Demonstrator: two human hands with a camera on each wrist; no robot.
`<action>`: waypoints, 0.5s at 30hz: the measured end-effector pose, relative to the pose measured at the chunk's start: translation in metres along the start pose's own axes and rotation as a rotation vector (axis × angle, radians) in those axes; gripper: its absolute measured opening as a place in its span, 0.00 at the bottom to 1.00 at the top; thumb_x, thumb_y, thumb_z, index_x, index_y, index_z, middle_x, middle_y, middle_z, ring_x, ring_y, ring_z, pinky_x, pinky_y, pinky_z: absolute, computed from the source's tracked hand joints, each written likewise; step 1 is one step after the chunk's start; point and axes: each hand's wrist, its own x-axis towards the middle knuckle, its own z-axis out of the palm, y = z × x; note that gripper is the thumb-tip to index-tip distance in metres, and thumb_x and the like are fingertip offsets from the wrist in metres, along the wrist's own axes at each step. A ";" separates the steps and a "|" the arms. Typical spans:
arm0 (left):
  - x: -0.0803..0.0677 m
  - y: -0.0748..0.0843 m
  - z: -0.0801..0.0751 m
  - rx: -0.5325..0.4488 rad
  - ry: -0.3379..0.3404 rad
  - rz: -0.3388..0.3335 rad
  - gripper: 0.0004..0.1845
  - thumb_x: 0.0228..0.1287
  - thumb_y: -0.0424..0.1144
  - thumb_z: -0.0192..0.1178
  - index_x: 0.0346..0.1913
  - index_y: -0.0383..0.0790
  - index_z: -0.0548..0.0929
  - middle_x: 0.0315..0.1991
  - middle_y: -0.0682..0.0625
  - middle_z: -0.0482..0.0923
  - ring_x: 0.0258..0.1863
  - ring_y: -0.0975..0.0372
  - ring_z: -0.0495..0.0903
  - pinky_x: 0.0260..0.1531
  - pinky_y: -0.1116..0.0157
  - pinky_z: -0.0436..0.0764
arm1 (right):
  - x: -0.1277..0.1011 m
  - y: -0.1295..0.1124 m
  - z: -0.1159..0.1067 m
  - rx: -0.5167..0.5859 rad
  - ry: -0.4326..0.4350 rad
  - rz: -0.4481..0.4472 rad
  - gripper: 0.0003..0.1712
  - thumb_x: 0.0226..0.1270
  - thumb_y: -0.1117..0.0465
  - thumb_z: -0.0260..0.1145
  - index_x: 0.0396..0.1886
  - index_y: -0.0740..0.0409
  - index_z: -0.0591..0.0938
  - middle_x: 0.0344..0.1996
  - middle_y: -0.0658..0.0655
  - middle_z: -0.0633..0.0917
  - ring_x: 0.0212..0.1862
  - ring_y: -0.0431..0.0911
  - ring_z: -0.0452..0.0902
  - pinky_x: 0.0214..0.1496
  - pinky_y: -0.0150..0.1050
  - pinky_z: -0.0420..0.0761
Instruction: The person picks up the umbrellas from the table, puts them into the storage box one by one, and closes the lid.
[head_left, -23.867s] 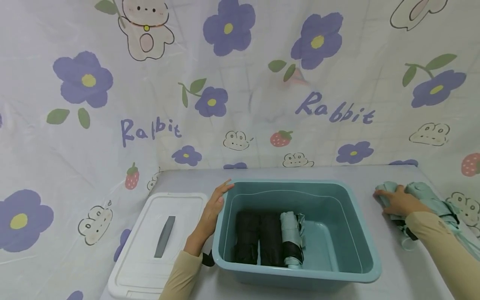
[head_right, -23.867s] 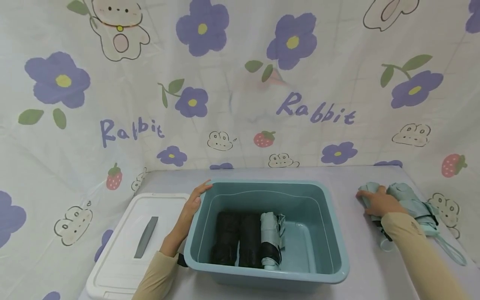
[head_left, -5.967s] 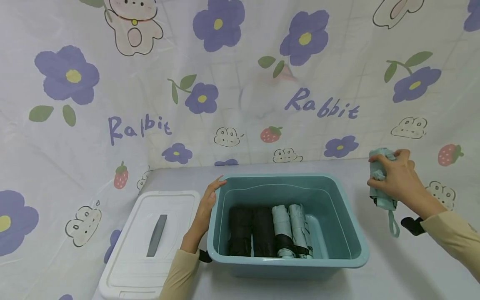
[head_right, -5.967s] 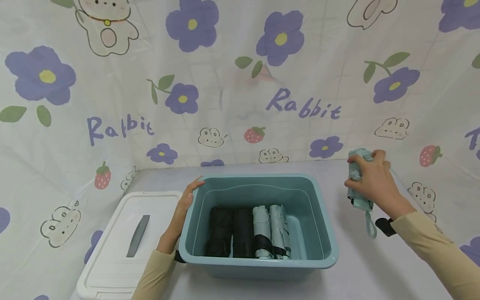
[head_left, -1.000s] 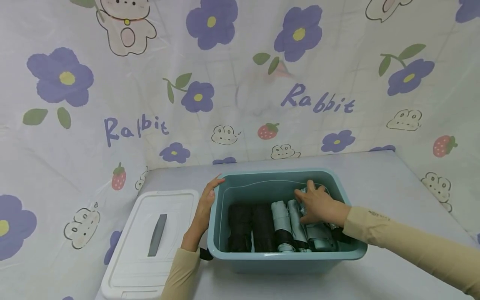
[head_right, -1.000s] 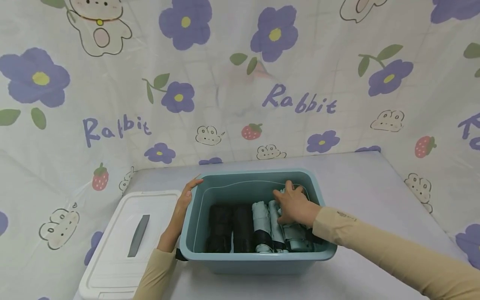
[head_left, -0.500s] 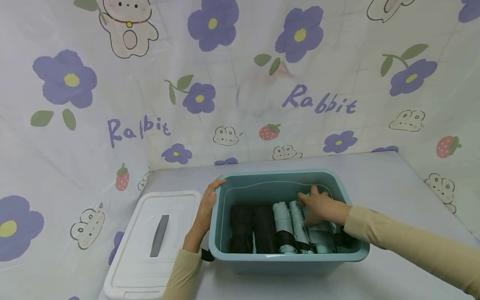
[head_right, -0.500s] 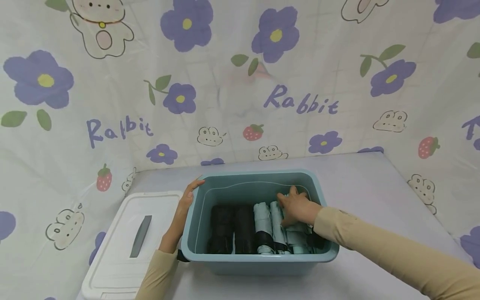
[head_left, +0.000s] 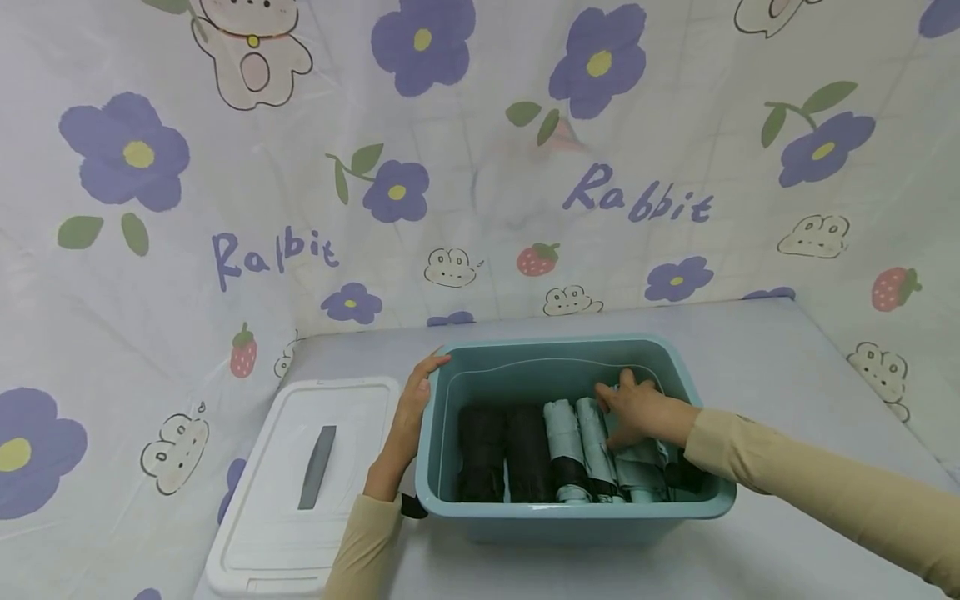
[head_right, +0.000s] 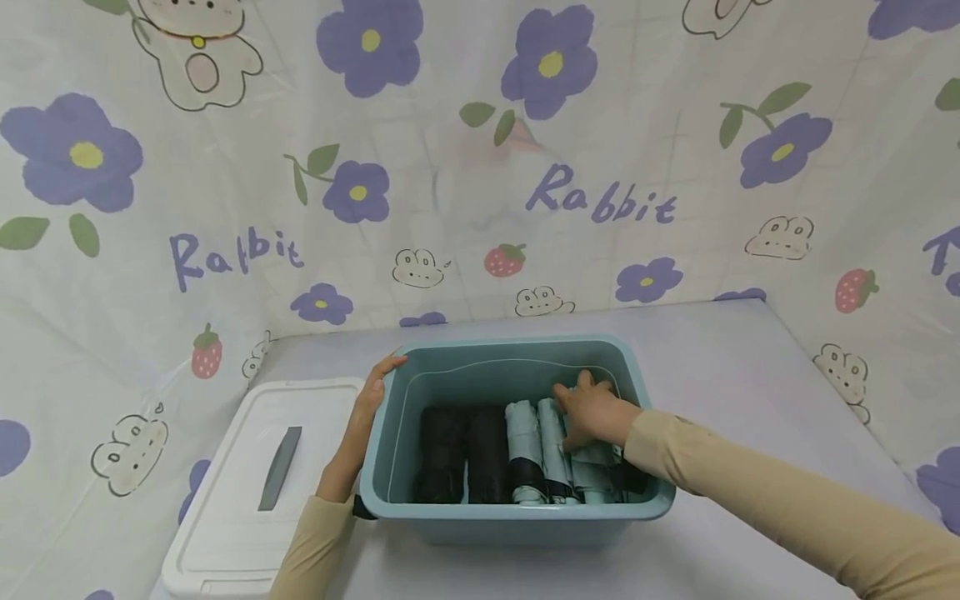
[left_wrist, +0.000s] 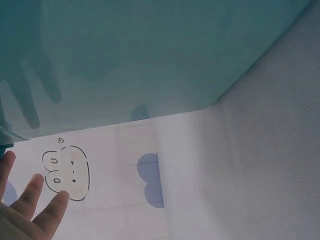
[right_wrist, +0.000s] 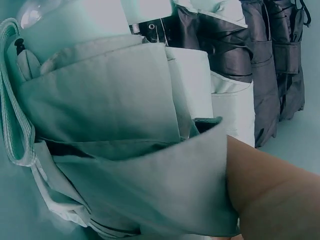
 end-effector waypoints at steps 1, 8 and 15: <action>0.000 0.000 0.000 0.002 -0.001 0.002 0.23 0.71 0.30 0.28 0.64 0.24 0.61 0.69 0.30 0.49 0.69 0.42 0.50 0.62 0.38 0.51 | 0.000 0.000 0.000 -0.003 -0.001 0.001 0.27 0.50 0.48 0.72 0.34 0.54 0.64 0.37 0.69 0.67 0.25 0.52 0.64 0.29 0.45 0.66; -0.001 0.004 -0.006 0.114 -0.025 -0.001 0.23 0.69 0.27 0.30 0.64 0.26 0.62 0.68 0.31 0.52 0.68 0.41 0.51 0.62 0.38 0.50 | -0.003 -0.003 -0.003 -0.005 -0.036 0.009 0.27 0.50 0.49 0.72 0.36 0.55 0.65 0.39 0.70 0.68 0.27 0.53 0.65 0.31 0.46 0.69; -0.002 0.011 -0.012 0.184 -0.093 -0.084 0.23 0.73 0.31 0.30 0.68 0.33 0.59 0.69 0.35 0.53 0.69 0.46 0.51 0.63 0.40 0.51 | -0.009 -0.007 -0.006 0.005 -0.072 0.027 0.24 0.53 0.48 0.71 0.37 0.55 0.68 0.43 0.71 0.67 0.29 0.54 0.64 0.33 0.46 0.70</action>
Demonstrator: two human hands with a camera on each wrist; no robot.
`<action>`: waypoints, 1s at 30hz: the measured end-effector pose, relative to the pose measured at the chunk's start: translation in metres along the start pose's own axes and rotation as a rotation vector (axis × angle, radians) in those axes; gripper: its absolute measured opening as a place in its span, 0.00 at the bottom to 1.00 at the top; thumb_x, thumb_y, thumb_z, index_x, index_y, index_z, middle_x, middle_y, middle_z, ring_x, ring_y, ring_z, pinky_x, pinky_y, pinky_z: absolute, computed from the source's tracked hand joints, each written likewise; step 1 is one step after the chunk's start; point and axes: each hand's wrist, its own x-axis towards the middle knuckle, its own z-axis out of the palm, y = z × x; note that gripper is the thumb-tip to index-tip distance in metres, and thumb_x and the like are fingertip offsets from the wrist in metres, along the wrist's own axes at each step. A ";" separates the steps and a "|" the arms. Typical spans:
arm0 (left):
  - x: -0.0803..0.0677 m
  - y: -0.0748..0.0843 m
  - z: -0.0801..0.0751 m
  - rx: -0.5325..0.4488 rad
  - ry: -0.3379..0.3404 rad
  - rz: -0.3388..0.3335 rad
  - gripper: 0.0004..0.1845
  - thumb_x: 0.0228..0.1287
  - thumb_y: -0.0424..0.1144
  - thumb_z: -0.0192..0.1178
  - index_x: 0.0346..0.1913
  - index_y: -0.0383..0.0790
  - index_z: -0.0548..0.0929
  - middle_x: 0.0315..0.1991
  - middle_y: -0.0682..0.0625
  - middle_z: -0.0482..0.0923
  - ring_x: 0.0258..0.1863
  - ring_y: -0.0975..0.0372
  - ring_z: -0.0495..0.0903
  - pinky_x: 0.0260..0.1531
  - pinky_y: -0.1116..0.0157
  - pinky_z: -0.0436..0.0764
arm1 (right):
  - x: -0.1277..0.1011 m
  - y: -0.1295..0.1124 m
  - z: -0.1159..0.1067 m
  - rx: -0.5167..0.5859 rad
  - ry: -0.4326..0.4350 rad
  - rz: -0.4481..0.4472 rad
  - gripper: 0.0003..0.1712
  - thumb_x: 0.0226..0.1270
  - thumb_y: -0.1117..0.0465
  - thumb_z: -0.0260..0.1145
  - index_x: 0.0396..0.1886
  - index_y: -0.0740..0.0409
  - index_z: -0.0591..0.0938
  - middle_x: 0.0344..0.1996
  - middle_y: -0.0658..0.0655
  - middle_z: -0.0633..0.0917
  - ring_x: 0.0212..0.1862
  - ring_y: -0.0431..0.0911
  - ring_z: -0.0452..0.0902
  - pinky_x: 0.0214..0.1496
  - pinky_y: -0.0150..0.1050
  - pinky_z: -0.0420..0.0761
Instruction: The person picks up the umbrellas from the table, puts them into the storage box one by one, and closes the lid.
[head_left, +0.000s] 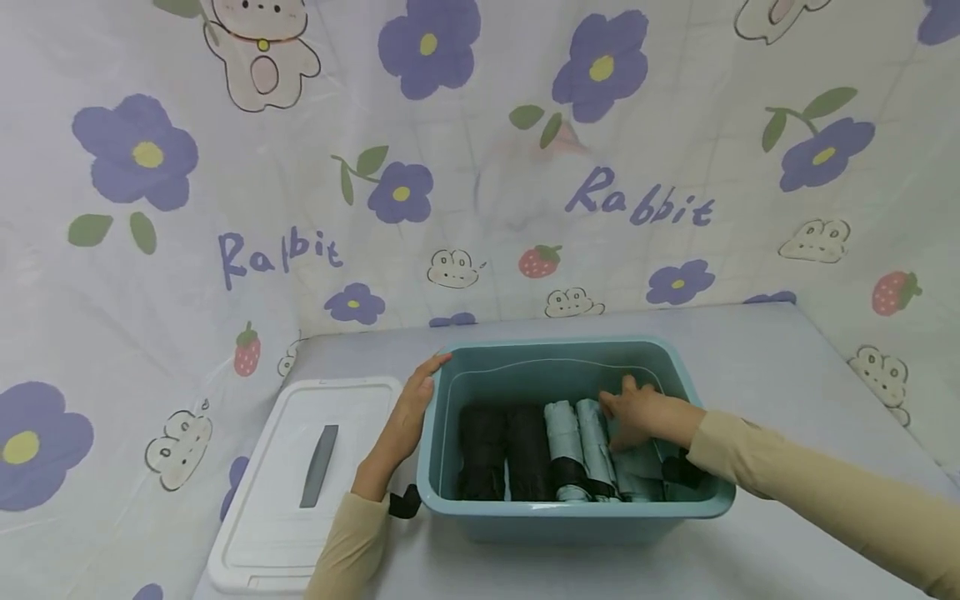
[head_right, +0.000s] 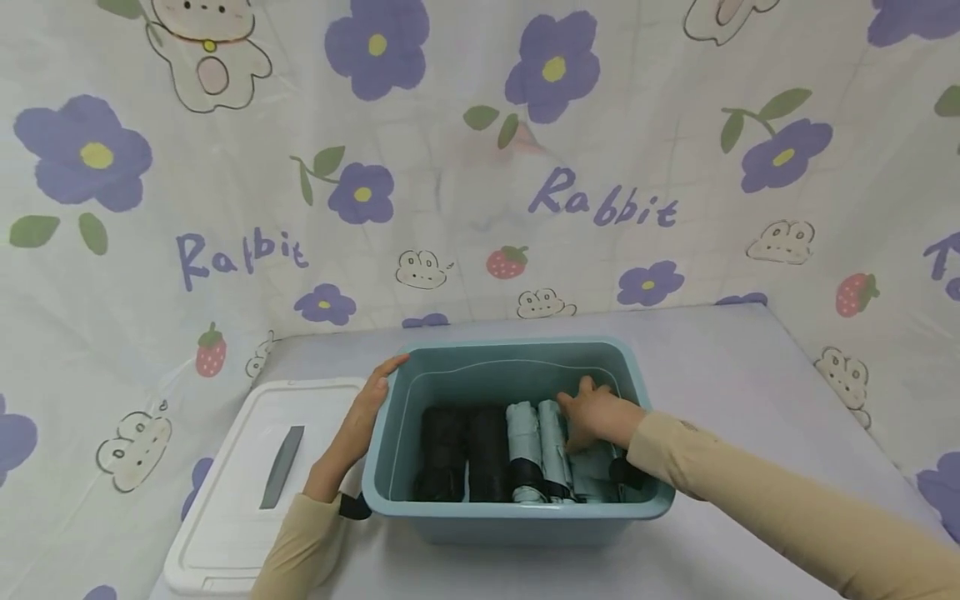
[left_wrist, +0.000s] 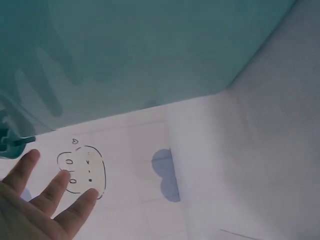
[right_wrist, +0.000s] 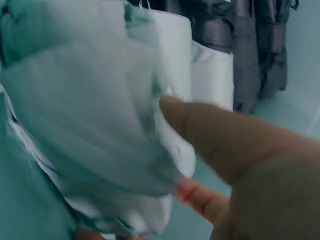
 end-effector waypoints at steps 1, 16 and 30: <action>0.000 -0.001 -0.001 0.007 -0.009 -0.012 0.23 0.74 0.32 0.30 0.69 0.34 0.58 0.69 0.36 0.53 0.70 0.46 0.50 0.63 0.40 0.51 | -0.001 0.000 -0.001 -0.002 0.001 -0.010 0.24 0.53 0.48 0.71 0.37 0.55 0.69 0.43 0.71 0.67 0.29 0.54 0.64 0.34 0.46 0.70; -0.046 -0.037 -0.052 0.308 0.028 -0.192 0.23 0.72 0.47 0.44 0.66 0.46 0.67 0.70 0.45 0.55 0.70 0.48 0.53 0.60 0.40 0.59 | -0.032 0.018 -0.041 0.197 0.126 -0.255 0.24 0.59 0.45 0.65 0.53 0.49 0.75 0.56 0.72 0.65 0.48 0.63 0.71 0.38 0.52 0.76; -0.096 -0.055 -0.088 0.546 -0.088 -0.531 0.30 0.66 0.50 0.54 0.65 0.35 0.66 0.65 0.33 0.61 0.62 0.37 0.61 0.55 0.38 0.63 | -0.049 0.062 -0.029 0.288 0.504 -0.340 0.26 0.63 0.53 0.64 0.59 0.56 0.72 0.62 0.68 0.65 0.61 0.66 0.60 0.55 0.65 0.65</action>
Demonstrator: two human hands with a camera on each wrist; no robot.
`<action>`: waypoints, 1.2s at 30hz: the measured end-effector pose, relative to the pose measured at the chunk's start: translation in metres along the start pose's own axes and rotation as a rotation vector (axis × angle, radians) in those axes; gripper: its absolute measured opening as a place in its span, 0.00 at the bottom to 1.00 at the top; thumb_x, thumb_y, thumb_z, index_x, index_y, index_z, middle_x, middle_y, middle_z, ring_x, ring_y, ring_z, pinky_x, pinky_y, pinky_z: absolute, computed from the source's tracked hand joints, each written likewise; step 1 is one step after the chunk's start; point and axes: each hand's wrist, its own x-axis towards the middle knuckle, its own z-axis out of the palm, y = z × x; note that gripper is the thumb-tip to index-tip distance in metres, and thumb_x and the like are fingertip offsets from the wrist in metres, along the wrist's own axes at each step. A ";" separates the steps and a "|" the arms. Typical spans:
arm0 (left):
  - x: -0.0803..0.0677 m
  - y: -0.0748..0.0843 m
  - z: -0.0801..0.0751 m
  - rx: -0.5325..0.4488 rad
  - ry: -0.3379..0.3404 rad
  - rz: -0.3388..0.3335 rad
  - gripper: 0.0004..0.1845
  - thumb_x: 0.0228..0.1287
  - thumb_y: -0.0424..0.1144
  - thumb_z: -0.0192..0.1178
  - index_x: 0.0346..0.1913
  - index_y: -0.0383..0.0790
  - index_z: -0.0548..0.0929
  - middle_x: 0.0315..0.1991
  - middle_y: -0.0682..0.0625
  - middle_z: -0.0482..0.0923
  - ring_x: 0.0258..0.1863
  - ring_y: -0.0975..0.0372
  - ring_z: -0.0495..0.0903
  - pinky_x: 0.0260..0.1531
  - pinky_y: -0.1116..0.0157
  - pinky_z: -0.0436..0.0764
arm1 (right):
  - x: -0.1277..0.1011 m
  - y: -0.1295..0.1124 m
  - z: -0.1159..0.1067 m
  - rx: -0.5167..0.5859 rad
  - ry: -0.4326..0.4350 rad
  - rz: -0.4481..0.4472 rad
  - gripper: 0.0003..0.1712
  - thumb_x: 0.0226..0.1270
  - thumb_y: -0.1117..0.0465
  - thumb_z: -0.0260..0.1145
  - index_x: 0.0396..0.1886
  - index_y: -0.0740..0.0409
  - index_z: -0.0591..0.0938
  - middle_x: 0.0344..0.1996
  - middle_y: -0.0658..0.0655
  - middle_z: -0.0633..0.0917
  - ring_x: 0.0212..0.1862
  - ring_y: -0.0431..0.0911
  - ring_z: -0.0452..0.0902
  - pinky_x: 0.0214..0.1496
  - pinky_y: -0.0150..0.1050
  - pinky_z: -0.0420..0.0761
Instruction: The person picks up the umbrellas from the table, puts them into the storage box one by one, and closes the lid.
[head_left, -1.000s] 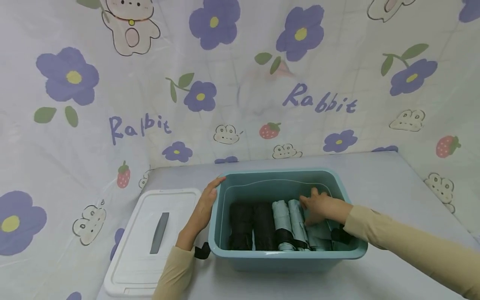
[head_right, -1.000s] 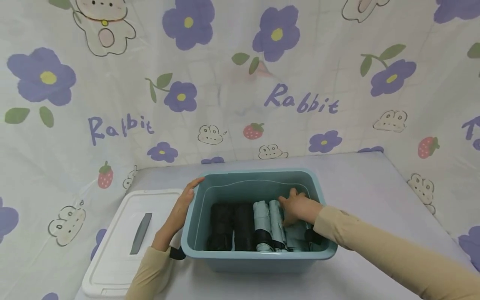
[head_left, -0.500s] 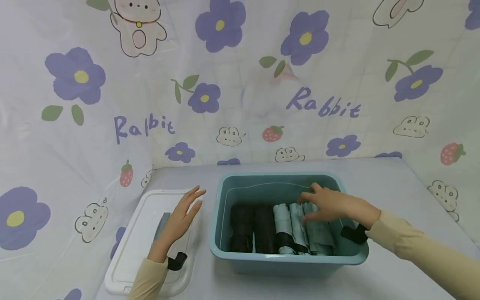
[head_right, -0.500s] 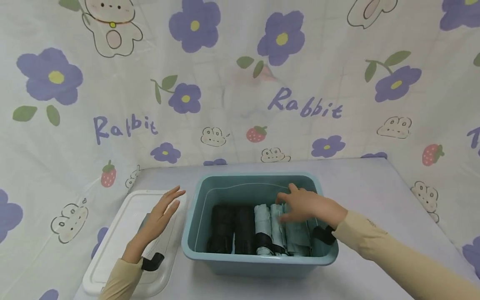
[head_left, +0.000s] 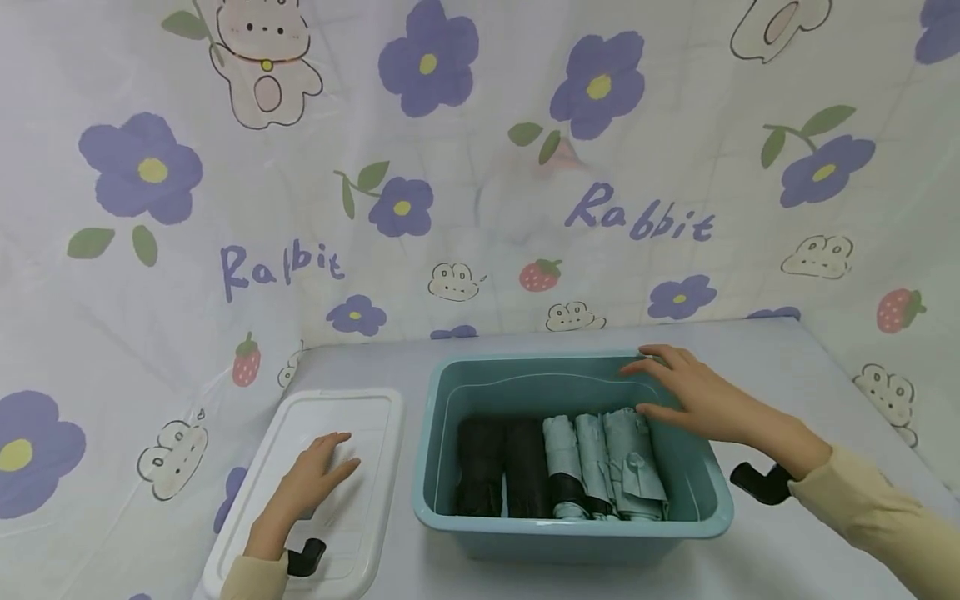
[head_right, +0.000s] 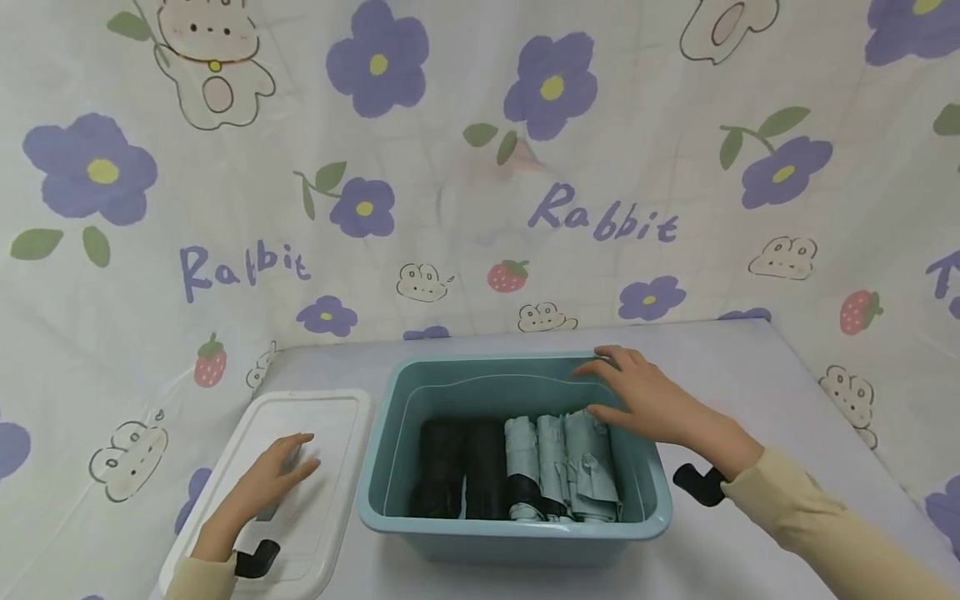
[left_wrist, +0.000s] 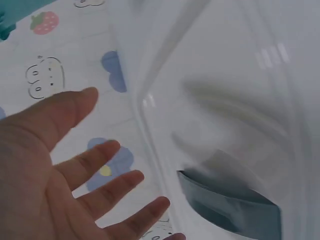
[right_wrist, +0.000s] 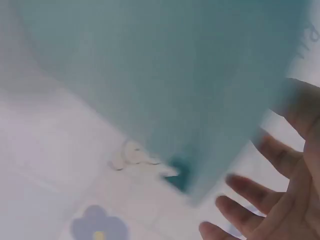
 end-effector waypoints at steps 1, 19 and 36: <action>-0.001 -0.003 0.001 0.016 -0.001 -0.017 0.31 0.65 0.49 0.55 0.65 0.34 0.66 0.65 0.33 0.61 0.62 0.37 0.61 0.54 0.38 0.63 | -0.003 0.003 0.003 -0.011 0.018 0.004 0.28 0.63 0.53 0.64 0.60 0.56 0.71 0.63 0.70 0.63 0.62 0.67 0.58 0.56 0.66 0.63; -0.005 -0.028 0.010 0.162 0.099 -0.167 0.28 0.55 0.33 0.63 0.58 0.24 0.70 0.51 0.28 0.70 0.47 0.37 0.73 0.42 0.45 0.75 | -0.022 0.029 0.044 0.209 0.258 0.091 0.29 0.70 0.56 0.54 0.70 0.49 0.61 0.71 0.59 0.55 0.69 0.62 0.50 0.58 0.68 0.56; 0.003 -0.043 0.000 0.203 0.072 -0.141 0.28 0.43 0.32 0.65 0.53 0.31 0.75 0.45 0.37 0.77 0.34 0.54 0.77 0.31 0.56 0.76 | -0.025 0.030 0.047 0.269 0.290 0.133 0.35 0.69 0.56 0.55 0.73 0.44 0.53 0.69 0.62 0.59 0.67 0.65 0.52 0.57 0.70 0.55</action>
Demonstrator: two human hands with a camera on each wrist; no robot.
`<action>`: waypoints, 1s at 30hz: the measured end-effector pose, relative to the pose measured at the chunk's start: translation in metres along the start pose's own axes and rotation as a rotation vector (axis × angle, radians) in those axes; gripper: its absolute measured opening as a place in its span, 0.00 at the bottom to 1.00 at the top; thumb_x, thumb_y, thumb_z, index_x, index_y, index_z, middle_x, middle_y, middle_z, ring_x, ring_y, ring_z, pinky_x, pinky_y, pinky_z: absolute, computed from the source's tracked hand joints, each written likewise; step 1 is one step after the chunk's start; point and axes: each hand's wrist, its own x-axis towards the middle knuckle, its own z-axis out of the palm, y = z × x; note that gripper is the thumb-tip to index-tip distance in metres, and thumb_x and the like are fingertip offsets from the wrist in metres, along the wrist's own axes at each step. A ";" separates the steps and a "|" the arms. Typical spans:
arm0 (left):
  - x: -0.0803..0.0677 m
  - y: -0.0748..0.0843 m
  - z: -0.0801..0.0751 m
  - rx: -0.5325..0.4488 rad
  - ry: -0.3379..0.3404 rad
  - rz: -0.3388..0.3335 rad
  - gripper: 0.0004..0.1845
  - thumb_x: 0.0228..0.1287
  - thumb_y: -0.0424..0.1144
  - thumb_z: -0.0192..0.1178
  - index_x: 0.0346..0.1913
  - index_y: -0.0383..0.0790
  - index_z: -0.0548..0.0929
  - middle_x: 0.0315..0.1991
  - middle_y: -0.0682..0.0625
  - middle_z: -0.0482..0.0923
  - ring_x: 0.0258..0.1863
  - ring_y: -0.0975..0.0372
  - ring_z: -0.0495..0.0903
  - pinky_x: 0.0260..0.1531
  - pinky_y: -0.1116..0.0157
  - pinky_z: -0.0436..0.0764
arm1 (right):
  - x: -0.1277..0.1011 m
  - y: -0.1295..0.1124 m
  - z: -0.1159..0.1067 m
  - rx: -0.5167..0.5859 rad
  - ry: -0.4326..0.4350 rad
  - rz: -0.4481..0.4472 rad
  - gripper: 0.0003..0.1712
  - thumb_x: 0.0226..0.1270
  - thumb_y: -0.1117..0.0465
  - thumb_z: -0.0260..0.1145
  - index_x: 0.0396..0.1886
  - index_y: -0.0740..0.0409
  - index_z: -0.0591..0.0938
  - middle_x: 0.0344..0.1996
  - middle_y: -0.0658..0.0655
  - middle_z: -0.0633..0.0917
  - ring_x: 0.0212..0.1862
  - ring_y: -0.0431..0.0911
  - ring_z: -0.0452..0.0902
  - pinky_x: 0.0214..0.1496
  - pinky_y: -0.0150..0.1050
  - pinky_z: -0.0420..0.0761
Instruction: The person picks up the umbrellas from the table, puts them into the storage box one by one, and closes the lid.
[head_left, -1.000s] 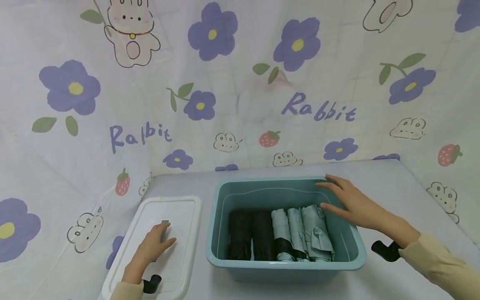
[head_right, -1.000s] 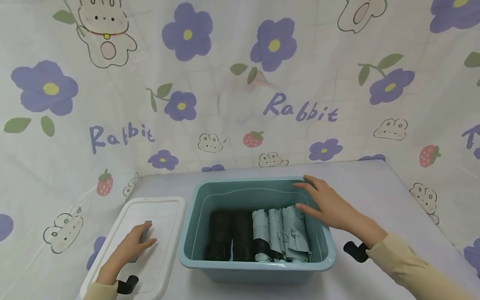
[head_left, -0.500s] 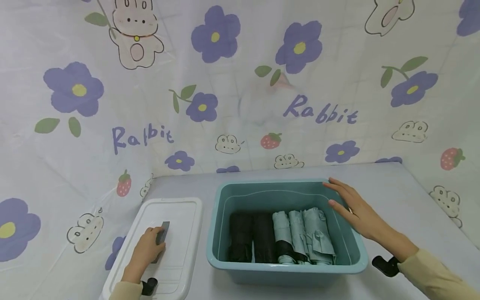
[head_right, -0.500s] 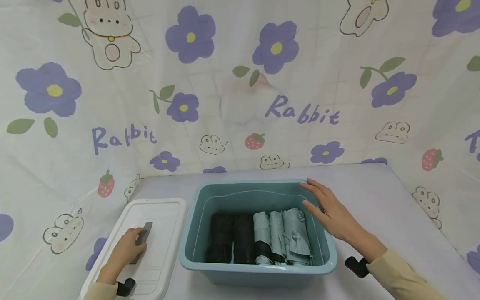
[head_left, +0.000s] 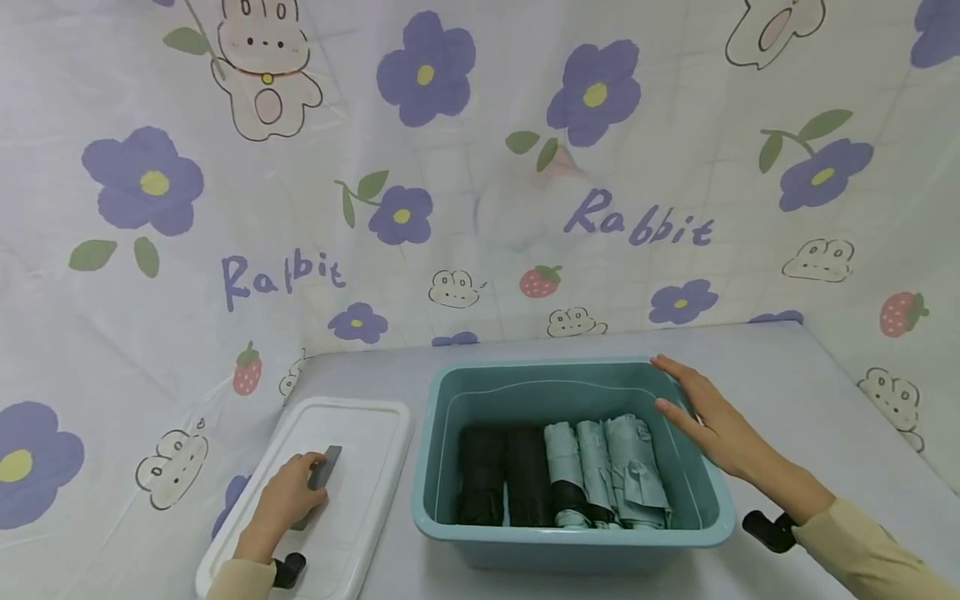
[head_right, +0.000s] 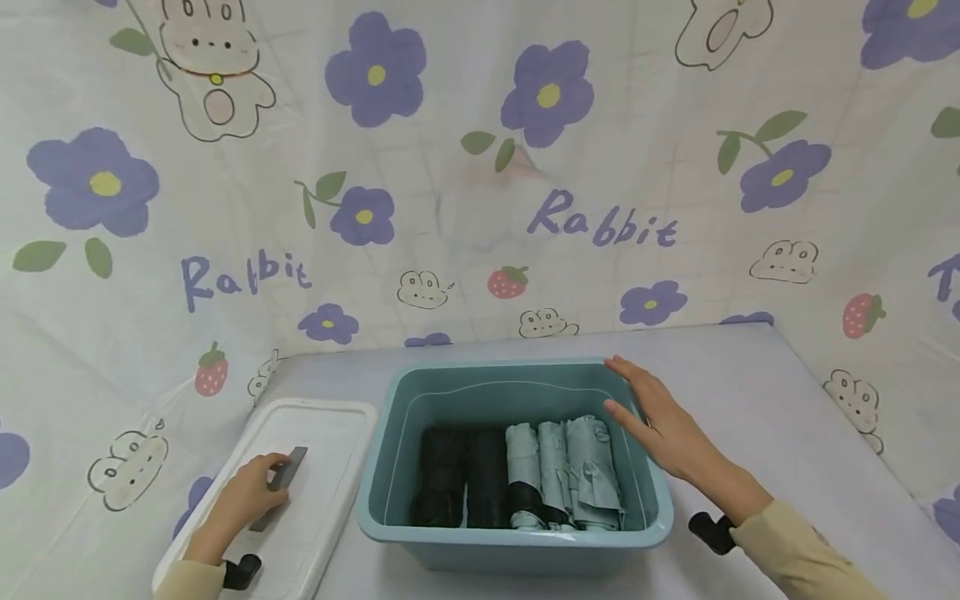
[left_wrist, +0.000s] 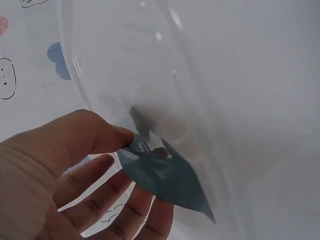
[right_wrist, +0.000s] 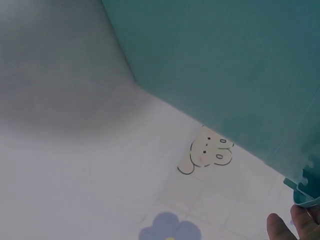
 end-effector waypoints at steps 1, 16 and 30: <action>0.000 -0.001 -0.001 0.005 0.004 0.007 0.28 0.43 0.32 0.65 0.53 0.31 0.76 0.45 0.38 0.78 0.34 0.54 0.77 0.31 0.56 0.76 | 0.000 0.000 0.000 0.003 0.001 -0.001 0.35 0.69 0.56 0.55 0.73 0.44 0.53 0.69 0.62 0.58 0.67 0.65 0.52 0.57 0.70 0.55; -0.002 0.006 -0.040 0.066 0.030 0.024 0.34 0.41 0.36 0.65 0.57 0.30 0.73 0.44 0.39 0.78 0.29 0.58 0.74 0.24 0.61 0.74 | 0.002 0.001 0.000 0.025 -0.004 0.001 0.32 0.70 0.56 0.54 0.71 0.55 0.58 0.71 0.62 0.55 0.68 0.66 0.49 0.56 0.72 0.53; -0.005 0.017 -0.080 0.010 0.088 0.168 0.32 0.43 0.34 0.63 0.58 0.33 0.73 0.45 0.43 0.76 0.33 0.58 0.75 0.23 0.66 0.71 | 0.002 0.001 0.000 0.017 -0.023 0.018 0.31 0.72 0.55 0.51 0.71 0.54 0.57 0.71 0.63 0.55 0.68 0.67 0.51 0.56 0.71 0.57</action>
